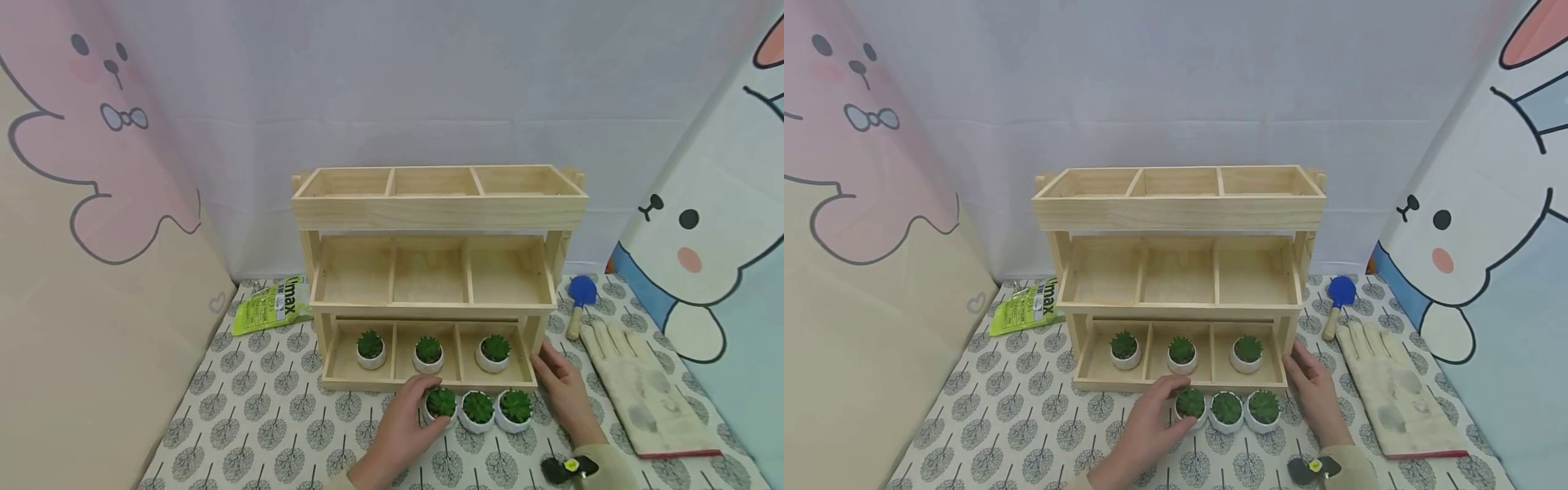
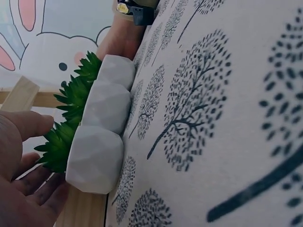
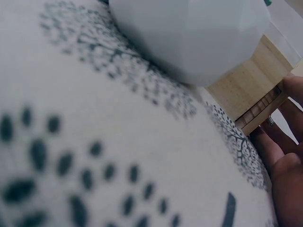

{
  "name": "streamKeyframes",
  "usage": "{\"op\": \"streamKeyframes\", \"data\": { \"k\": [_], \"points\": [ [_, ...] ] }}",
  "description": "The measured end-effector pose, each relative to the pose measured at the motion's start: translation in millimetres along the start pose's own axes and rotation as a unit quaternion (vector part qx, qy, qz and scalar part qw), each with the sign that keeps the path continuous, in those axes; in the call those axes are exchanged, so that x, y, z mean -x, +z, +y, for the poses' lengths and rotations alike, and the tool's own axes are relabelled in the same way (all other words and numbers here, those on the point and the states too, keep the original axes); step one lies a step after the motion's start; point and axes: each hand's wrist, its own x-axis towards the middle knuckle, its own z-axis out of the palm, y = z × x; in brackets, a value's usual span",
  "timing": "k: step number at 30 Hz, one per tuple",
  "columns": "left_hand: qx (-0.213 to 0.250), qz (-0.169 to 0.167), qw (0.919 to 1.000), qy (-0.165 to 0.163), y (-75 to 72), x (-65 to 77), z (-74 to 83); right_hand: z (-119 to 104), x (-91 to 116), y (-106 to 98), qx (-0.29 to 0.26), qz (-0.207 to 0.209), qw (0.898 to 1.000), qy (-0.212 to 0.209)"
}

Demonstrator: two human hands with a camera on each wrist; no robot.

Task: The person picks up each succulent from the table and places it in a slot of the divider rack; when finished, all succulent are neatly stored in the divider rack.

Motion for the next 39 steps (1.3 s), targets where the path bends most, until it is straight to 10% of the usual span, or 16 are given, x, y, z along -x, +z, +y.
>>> {"op": "streamKeyframes", "data": {
  "k": [16, 39],
  "points": [
    [0.031, 0.059, 0.986, -0.153, 18.7, 16.0, -5.1, -0.3, 2.1, 1.6, -0.017, -0.002, 1.0, -0.004],
    [-0.017, 0.085, 0.9858, -0.144, 29.1, 12.3, -4.0, -0.5, 0.8, 0.7, 0.003, 0.002, 1.0, 0.015]
  ]
}}
